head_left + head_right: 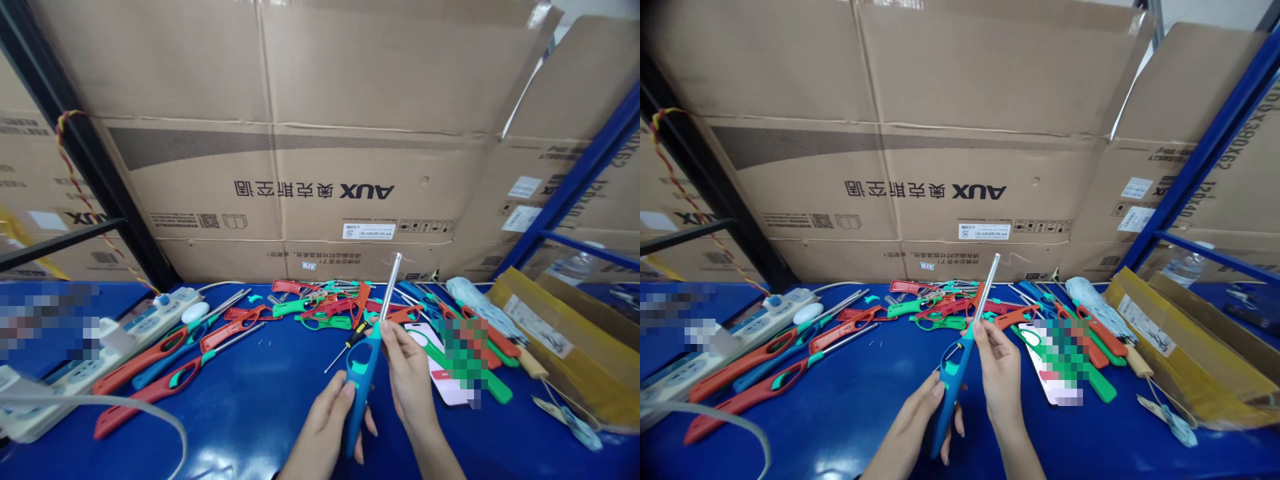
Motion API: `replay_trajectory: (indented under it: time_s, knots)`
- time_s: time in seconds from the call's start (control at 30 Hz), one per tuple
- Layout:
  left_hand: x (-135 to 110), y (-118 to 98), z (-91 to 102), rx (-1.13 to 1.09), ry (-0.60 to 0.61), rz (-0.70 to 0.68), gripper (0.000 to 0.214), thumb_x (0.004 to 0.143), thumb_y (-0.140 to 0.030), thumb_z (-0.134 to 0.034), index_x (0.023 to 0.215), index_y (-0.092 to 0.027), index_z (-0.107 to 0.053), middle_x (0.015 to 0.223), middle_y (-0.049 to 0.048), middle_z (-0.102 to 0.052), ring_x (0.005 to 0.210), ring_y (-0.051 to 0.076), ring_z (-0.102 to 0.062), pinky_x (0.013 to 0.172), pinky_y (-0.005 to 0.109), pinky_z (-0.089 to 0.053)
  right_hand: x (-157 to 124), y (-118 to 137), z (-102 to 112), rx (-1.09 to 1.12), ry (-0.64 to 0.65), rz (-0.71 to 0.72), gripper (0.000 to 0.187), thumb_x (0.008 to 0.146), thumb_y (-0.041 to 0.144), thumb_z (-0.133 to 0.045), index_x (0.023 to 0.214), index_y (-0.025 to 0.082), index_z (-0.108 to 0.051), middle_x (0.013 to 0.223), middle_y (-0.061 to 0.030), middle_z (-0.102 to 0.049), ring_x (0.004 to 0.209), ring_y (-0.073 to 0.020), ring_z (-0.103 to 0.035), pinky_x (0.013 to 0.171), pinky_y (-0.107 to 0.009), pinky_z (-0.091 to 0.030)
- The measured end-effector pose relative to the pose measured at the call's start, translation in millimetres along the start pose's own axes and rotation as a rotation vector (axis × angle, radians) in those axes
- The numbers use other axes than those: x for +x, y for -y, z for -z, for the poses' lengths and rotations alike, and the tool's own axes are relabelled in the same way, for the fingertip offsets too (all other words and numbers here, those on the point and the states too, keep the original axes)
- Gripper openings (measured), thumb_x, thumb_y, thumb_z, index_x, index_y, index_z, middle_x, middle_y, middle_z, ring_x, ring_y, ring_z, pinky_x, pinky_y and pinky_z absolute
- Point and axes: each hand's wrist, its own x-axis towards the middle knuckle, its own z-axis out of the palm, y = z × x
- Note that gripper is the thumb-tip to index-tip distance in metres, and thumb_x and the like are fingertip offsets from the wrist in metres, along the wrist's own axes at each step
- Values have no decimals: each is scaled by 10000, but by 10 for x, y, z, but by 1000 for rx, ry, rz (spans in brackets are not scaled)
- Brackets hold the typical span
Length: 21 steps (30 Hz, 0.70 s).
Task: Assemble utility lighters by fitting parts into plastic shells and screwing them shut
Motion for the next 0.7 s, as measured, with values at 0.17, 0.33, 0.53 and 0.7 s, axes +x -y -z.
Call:
replay_trajectory:
  time_s: [0.17, 0.33, 0.53, 0.7]
  knots:
    - [-64, 104, -52, 85, -90, -78, 439, 828, -605, -506, 872, -169, -541, 543, -14, -565, 328, 68, -410, 347, 164, -331, -85, 32, -53, 3, -18, 3, 358, 745, 528, -657, 813, 179, -697, 745, -44, -680, 730, -194, -588, 661, -275, -455]
    - [-122, 156, -58, 91, -209, -52, 420, 791, -605, -546, 881, -196, -583, 458, -18, -533, 342, 113, -434, 347, 191, -336, -133, 35, -49, 15, -8, -3, 350, 739, 519, -667, 795, 175, -703, 727, -38, -670, 726, -187, -582, 668, -274, -449]
    - [-149, 182, -51, 173, -194, -18, 454, 785, -648, -521, 878, -210, -593, 493, 5, -580, 375, 131, -481, 361, 204, -361, -148, 13, -25, 45, 24, -30, 340, 770, 499, -654, 846, 174, -716, 766, -42, -687, 723, -178, -590, 659, -260, -455]
    - [-115, 125, -145, -9, -186, 24, 554, 730, -728, -518, 826, -183, -532, 417, -55, -477, 251, 59, -331, 267, 157, -249, -179, 27, -43, 105, 101, -80, 370, 820, 504, -599, 994, 193, -697, 900, -68, -714, 774, -197, -630, 683, -278, -489]
